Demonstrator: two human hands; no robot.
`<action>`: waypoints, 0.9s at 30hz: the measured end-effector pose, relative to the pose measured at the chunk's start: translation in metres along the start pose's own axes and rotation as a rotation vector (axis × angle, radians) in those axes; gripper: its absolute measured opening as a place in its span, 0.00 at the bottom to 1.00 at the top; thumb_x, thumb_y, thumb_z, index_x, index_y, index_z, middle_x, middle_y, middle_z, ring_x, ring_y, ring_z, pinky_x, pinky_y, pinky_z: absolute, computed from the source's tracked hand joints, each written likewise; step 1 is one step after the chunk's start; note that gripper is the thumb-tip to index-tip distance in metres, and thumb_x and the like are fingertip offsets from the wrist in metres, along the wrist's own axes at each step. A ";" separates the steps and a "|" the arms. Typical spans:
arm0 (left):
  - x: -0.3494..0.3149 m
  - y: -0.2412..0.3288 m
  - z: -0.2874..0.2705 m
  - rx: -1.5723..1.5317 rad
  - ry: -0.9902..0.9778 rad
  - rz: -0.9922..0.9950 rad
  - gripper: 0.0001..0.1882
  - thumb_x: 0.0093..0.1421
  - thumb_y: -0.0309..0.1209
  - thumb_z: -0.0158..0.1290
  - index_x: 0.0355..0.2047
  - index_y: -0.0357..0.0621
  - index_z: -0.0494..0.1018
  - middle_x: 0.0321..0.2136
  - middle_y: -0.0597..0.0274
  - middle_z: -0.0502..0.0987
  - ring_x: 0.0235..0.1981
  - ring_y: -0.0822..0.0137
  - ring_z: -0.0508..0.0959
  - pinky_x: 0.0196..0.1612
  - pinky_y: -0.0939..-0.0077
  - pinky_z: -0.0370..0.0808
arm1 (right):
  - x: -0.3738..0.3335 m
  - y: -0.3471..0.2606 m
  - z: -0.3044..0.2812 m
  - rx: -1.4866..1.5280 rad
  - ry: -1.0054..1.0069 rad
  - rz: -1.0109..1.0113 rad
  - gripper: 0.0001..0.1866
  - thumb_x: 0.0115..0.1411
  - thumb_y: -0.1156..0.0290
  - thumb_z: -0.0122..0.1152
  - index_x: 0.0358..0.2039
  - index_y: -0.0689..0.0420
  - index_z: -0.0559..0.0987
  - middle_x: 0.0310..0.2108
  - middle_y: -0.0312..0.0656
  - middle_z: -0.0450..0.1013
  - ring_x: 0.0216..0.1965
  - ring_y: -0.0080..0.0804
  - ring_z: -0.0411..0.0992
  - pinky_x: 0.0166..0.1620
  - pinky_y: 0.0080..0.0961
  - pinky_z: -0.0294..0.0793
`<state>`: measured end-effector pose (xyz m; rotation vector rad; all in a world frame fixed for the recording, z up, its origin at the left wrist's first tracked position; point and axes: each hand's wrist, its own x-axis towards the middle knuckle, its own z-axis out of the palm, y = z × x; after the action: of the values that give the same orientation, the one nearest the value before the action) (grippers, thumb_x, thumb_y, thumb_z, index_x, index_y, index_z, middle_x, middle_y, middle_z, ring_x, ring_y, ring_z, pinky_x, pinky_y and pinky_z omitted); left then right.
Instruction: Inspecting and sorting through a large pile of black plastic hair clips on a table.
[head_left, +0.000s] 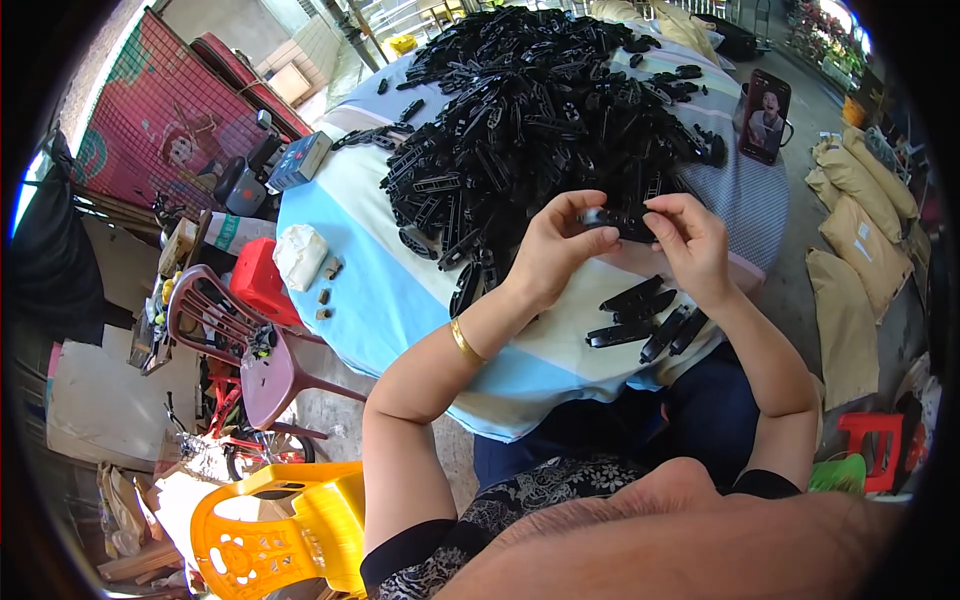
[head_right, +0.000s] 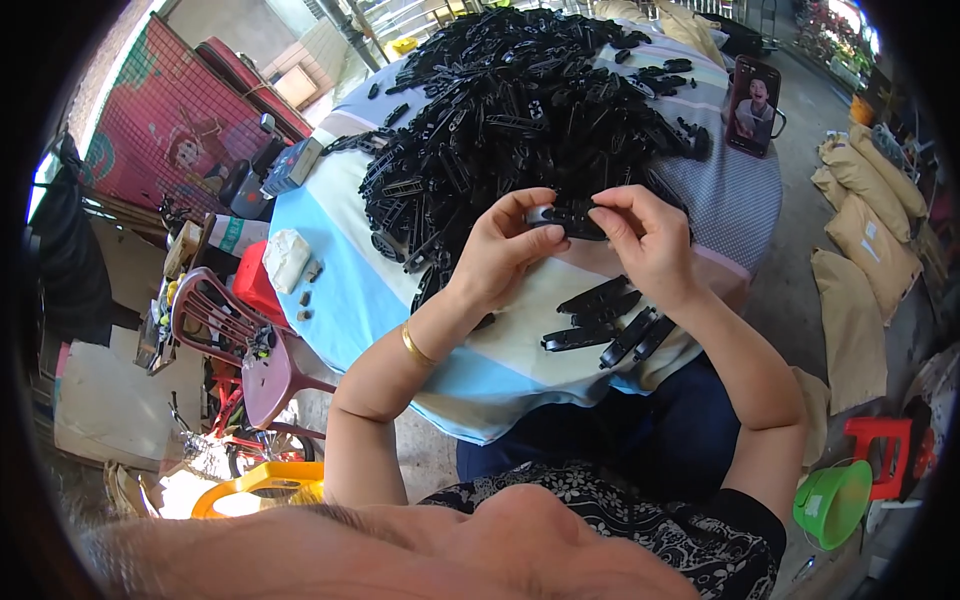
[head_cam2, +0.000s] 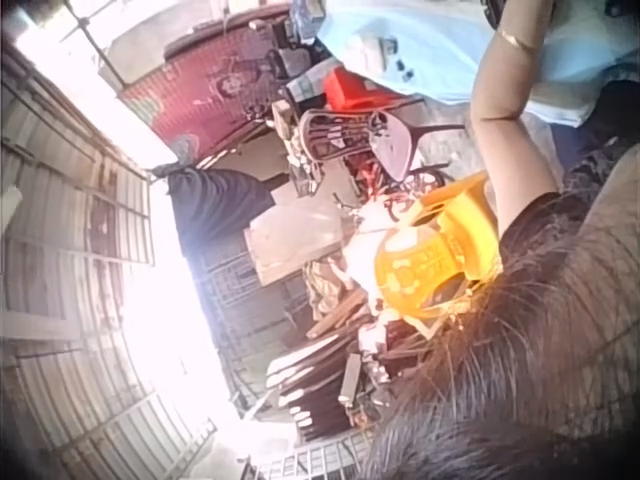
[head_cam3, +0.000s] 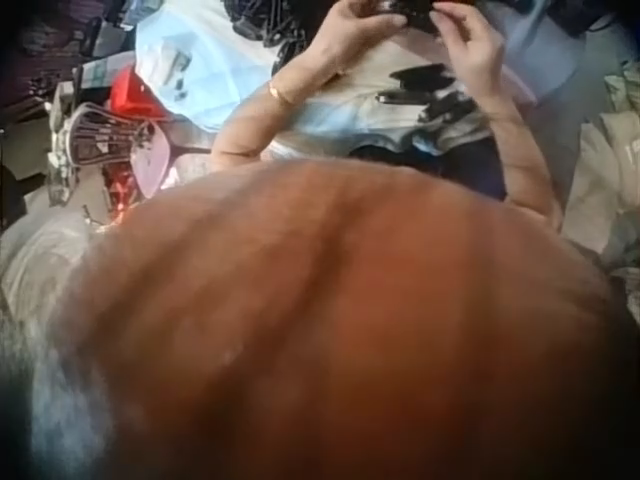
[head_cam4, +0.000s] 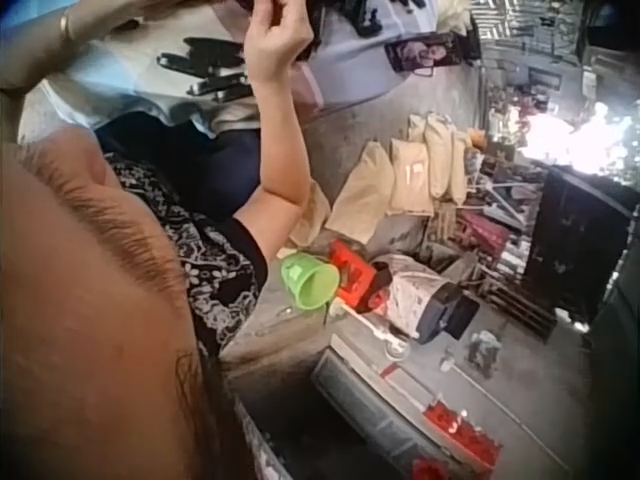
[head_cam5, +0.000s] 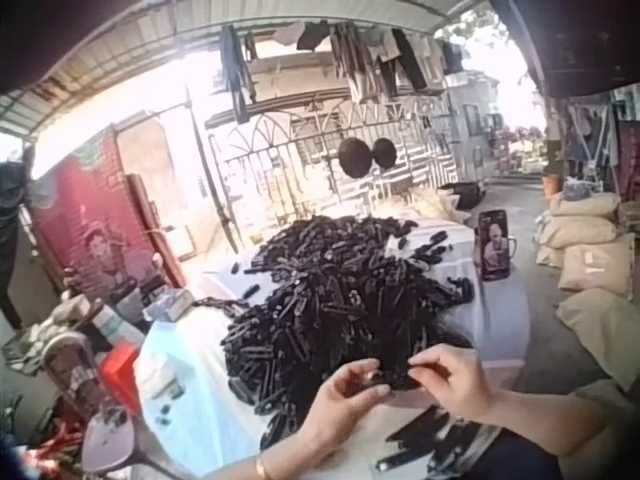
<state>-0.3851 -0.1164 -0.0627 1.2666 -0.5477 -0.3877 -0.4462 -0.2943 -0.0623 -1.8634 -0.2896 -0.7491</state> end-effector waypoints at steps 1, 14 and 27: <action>0.000 0.000 0.000 -0.225 0.012 -0.119 0.19 0.52 0.17 0.56 0.45 0.38 0.67 0.34 0.60 0.75 0.33 0.67 0.77 0.40 0.79 0.76 | -0.001 0.000 0.001 -0.039 0.001 -0.095 0.05 0.56 0.78 0.59 0.34 0.62 0.75 0.25 0.36 0.72 0.24 0.19 0.70 0.26 0.13 0.69; -0.003 -0.008 0.005 -0.337 -0.020 -0.169 0.16 0.54 0.18 0.54 0.43 0.35 0.65 0.34 0.52 0.76 0.36 0.64 0.79 0.43 0.75 0.76 | 0.005 -0.001 0.002 -0.214 0.028 -0.405 0.05 0.50 0.80 0.62 0.29 0.63 0.76 0.33 0.44 0.75 0.30 0.33 0.74 0.33 0.20 0.74; -0.004 -0.009 0.005 -0.283 -0.008 -0.160 0.21 0.56 0.22 0.54 0.49 0.35 0.64 0.32 0.58 0.76 0.35 0.67 0.78 0.43 0.77 0.76 | 0.002 -0.002 0.001 -0.302 -0.017 -0.420 0.05 0.50 0.79 0.62 0.29 0.63 0.76 0.30 0.43 0.74 0.31 0.35 0.75 0.33 0.23 0.75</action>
<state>-0.3907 -0.1203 -0.0713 1.0384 -0.3828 -0.5836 -0.4452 -0.2929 -0.0592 -2.1217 -0.6201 -1.1115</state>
